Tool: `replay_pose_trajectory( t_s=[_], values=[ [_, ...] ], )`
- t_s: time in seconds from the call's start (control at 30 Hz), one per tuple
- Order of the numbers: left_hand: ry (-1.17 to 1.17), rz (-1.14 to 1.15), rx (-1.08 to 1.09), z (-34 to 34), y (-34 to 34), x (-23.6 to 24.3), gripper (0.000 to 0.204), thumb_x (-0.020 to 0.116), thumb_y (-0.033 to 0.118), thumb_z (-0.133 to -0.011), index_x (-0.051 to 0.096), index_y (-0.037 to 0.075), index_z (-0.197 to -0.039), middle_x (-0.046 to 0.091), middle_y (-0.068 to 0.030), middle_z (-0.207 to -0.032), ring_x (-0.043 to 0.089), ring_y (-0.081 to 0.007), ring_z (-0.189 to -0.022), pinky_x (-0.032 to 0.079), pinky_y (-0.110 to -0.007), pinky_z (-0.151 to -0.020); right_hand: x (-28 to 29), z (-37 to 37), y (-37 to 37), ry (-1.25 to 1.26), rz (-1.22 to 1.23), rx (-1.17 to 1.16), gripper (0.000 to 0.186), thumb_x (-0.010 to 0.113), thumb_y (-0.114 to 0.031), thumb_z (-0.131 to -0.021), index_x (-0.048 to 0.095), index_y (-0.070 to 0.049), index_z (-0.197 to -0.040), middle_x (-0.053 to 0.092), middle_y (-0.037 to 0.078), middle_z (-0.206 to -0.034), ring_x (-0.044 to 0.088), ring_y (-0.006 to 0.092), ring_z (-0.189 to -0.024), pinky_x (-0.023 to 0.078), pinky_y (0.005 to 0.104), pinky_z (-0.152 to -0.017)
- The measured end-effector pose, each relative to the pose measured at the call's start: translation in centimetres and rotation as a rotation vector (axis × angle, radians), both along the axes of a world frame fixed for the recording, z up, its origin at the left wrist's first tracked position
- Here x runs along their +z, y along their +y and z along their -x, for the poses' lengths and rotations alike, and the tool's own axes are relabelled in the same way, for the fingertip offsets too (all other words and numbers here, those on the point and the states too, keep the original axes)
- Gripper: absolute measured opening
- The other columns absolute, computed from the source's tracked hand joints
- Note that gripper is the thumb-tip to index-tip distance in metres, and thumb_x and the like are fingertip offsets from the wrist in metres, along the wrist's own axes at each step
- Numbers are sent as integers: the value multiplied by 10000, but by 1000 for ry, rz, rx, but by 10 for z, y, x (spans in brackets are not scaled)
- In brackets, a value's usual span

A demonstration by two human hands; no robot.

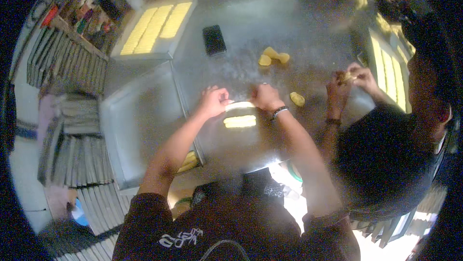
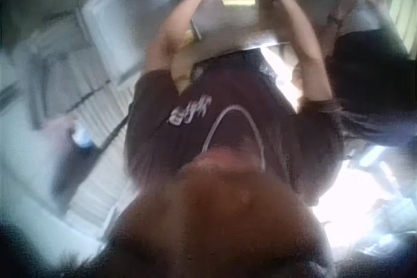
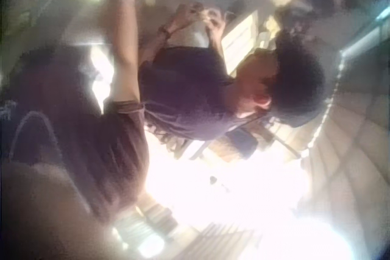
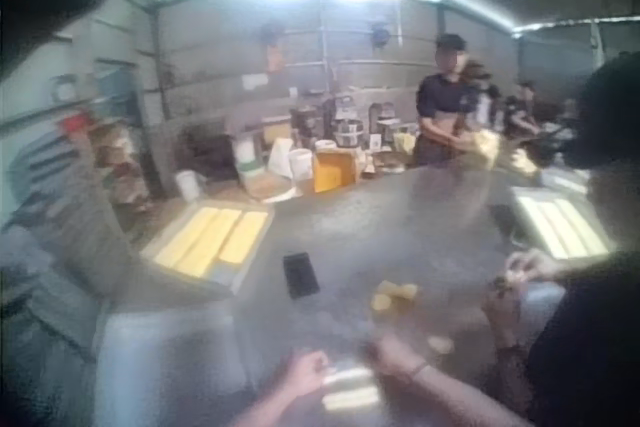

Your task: The person slides filled baking trays into a rack, retrieves an empty tray, and carries it to a table. The person then shapes dough pieces into logs by hand and arranges them in the tray.

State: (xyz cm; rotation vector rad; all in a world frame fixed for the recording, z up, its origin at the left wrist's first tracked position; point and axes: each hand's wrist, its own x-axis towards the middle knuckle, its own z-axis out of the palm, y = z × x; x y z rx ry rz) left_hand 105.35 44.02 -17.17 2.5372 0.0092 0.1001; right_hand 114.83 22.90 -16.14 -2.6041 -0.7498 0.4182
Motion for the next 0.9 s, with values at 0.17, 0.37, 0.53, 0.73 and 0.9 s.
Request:
replay_pose_trajectory(
  t_s=[0.17, 0.37, 0.53, 0.73, 0.9],
  values=[
    [-266, -81, -28, -1, -5, -3, 176, 700, 262, -772, 599, 134, -838, 551, -80, -784, 533, -293, -816, 431, -372, -728, -5, 1, -14, -104, -77, -62, 306, 720, -353, -734, 666, -74, -848, 667, 138, -817, 648, 287, -780, 497, 385, -700],
    [47, 305, 36, 13, -9, 4, 150, 684, 193, -783, 636, 111, -899, 587, -90, -846, 557, -275, -839, 454, -375, -770, -11, 29, -27, 307, -561, -103, 221, 726, -308, -728, 694, -139, -866, 673, 75, -832, 626, 281, -801, 485, 399, -756],
    [-59, 71, -147, 18, -16, 6, 121, 659, 101, -784, 639, 73, -900, 597, -98, -842, 579, -243, -804, 470, -383, -759, -22, 46, -24, -259, -446, -63, 201, 768, -229, -678, 703, -155, -854, 651, 42, -765, 583, 222, -760, 455, 348, -746],
    [101, 205, -181, 34, -8, 17, 155, 616, 27, -755, 630, 74, -902, 596, -82, -830, 568, -257, -859, 459, -386, -783, -13, 56, -29, 56, -553, -4, 192, 764, -194, -714, 704, -91, -864, 670, 79, -745, 628, 175, -665, 500, 311, -649],
    [53, 114, -231, 38, -9, 28, 164, 604, 35, -765, 638, 90, -916, 605, -70, -847, 563, -267, -888, 456, -386, -809, -3, 58, -24, 42, -532, 18, 180, 756, -170, -722, 711, -75, -868, 683, 92, -762, 646, 165, -687, 514, 297, -668]
  ],
)
